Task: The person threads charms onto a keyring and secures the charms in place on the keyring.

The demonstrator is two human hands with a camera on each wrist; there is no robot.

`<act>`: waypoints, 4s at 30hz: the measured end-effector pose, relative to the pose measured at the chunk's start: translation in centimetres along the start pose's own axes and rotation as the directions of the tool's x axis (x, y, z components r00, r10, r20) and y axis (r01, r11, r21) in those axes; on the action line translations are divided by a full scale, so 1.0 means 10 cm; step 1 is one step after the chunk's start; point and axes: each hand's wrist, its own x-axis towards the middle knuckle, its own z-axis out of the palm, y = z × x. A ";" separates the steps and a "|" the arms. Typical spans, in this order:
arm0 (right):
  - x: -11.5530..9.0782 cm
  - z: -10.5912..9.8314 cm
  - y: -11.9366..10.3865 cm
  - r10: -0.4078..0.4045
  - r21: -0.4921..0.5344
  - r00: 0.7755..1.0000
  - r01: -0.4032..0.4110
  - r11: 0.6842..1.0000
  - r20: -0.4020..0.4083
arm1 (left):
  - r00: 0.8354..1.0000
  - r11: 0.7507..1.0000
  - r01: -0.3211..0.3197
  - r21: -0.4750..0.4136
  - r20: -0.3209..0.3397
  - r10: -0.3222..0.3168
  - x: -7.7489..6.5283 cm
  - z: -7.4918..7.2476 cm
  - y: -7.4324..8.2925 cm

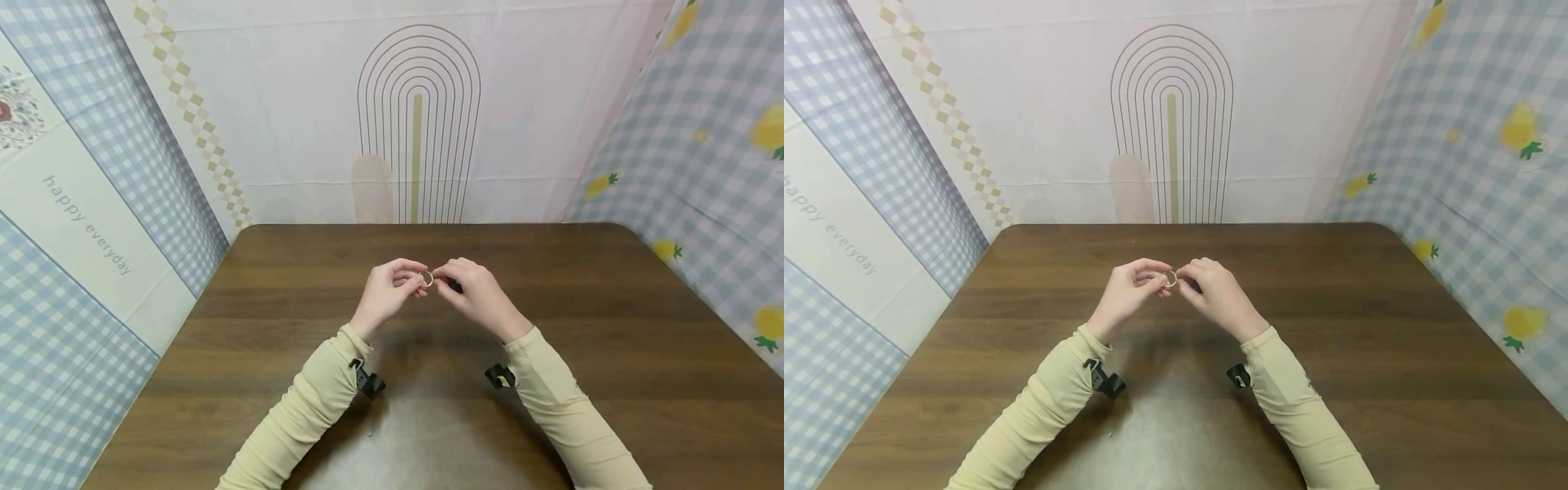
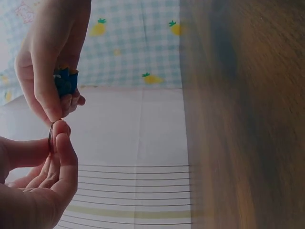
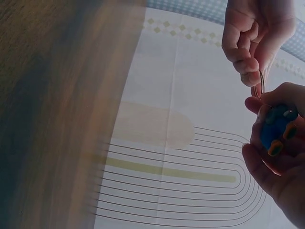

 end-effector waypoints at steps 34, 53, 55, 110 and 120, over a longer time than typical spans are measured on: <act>-0.02 0.01 0.01 -0.016 0.042 1.000 0.015 0.999 0.012 | 0.999 0.998 0.038 0.043 0.016 -0.039 0.00 -0.02 -0.02; 0.01 0.01 0.02 -0.033 0.052 0.996 0.038 0.998 -0.088 | 0.973 0.882 0.219 -0.417 0.027 -0.229 0.01 -0.01 0.01; 0.01 0.01 0.01 -0.026 0.049 0.996 0.030 0.998 -0.086 | 0.973 0.882 0.210 -0.422 0.001 -0.231 0.01 0.00 0.00; 0.00 -0.06 -0.02 0.051 0.053 0.999 -0.051 0.997 0.011 | 0.975 0.906 0.222 -0.359 0.101 -0.199 0.00 -0.06 0.03; 0.00 -0.06 0.00 0.013 0.051 0.999 -0.015 0.999 0.039 | 0.983 0.915 0.174 -0.365 0.009 -0.183 0.00 -0.04 0.00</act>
